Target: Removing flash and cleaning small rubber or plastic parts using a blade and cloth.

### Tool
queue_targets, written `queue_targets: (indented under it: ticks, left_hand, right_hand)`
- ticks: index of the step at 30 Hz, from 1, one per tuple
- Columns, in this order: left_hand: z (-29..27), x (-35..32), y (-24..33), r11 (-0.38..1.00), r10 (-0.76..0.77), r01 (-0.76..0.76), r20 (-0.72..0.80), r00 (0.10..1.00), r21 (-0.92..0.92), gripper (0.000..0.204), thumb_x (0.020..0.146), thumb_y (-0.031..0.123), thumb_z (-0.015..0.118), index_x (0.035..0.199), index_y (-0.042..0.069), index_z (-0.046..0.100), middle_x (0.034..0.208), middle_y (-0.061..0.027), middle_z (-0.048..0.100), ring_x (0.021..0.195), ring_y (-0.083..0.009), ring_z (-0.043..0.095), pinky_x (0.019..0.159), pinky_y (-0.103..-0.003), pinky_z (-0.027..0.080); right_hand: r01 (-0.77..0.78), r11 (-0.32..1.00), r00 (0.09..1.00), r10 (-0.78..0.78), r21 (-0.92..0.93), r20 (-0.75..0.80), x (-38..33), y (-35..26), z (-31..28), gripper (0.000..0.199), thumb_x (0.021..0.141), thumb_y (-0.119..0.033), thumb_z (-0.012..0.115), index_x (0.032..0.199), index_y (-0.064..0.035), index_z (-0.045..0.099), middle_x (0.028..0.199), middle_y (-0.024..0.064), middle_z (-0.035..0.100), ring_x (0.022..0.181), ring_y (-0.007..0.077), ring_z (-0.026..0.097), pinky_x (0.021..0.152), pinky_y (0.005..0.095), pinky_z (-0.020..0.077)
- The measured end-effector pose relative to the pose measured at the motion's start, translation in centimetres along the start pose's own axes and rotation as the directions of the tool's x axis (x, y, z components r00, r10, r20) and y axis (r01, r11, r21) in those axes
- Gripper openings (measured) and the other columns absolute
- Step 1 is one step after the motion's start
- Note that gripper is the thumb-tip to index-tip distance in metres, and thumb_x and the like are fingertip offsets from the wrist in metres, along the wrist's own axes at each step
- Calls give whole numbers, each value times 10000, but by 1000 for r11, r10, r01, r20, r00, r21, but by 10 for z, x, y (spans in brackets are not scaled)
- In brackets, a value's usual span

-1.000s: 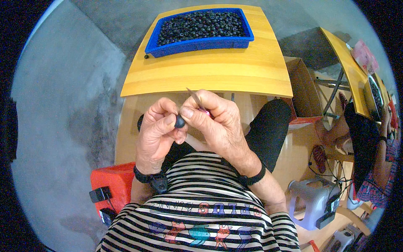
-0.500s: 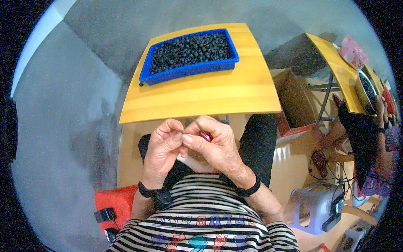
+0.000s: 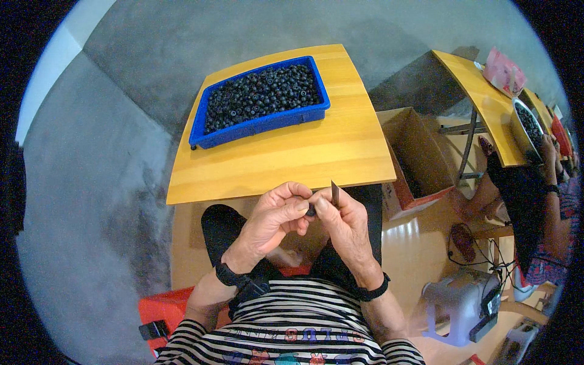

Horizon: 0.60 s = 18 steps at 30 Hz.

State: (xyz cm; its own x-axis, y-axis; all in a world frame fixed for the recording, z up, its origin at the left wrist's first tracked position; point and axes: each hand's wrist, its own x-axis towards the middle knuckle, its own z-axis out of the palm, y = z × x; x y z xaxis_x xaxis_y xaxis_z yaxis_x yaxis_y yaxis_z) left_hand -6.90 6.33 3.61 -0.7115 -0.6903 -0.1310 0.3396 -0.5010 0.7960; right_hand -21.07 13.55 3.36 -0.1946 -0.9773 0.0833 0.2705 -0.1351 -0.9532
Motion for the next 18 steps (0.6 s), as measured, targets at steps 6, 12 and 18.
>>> queue_targets:
  ticks: [6, 12, 18]
  left_hand:
    - [-1, 24, 14, 956, -88, 65, 71, 994, 286, 234, 848, 125, 608, 1041, 9, 544, 788, -70, 628, 648, -104, 601, 581, -224, 511]
    - [-39, 100, 104, 337, 573, -252, 15, 819, 907, 96, 755, 113, 657, 764, 18, 664, 640, -5, 621, 580, -54, 558, 532, -208, 456]
    - [-102, 153, 119, -157, 626, 1, 99, 774, 988, 220, 735, 176, 677, 897, 29, 672, 702, -66, 661, 609, -128, 611, 581, -258, 487]
  right_hand:
    - [14, 994, 994, -26, -109, -110, 11, -6, -18, 122, 865, -139, 559, 899, -27, 595, 712, -21, 561, 587, 15, 447, 508, 158, 350]
    - [126, 985, 882, -164, -115, -442, 27, -15, -116, 153, 898, -182, 534, 967, -56, 587, 655, -15, 548, 449, 3, 363, 385, 154, 260]
    - [-76, 974, 821, -59, -212, -568, 66, 45, -239, 131, 898, -176, 527, 952, -69, 581, 670, 3, 582, 426, 14, 365, 376, 165, 258]
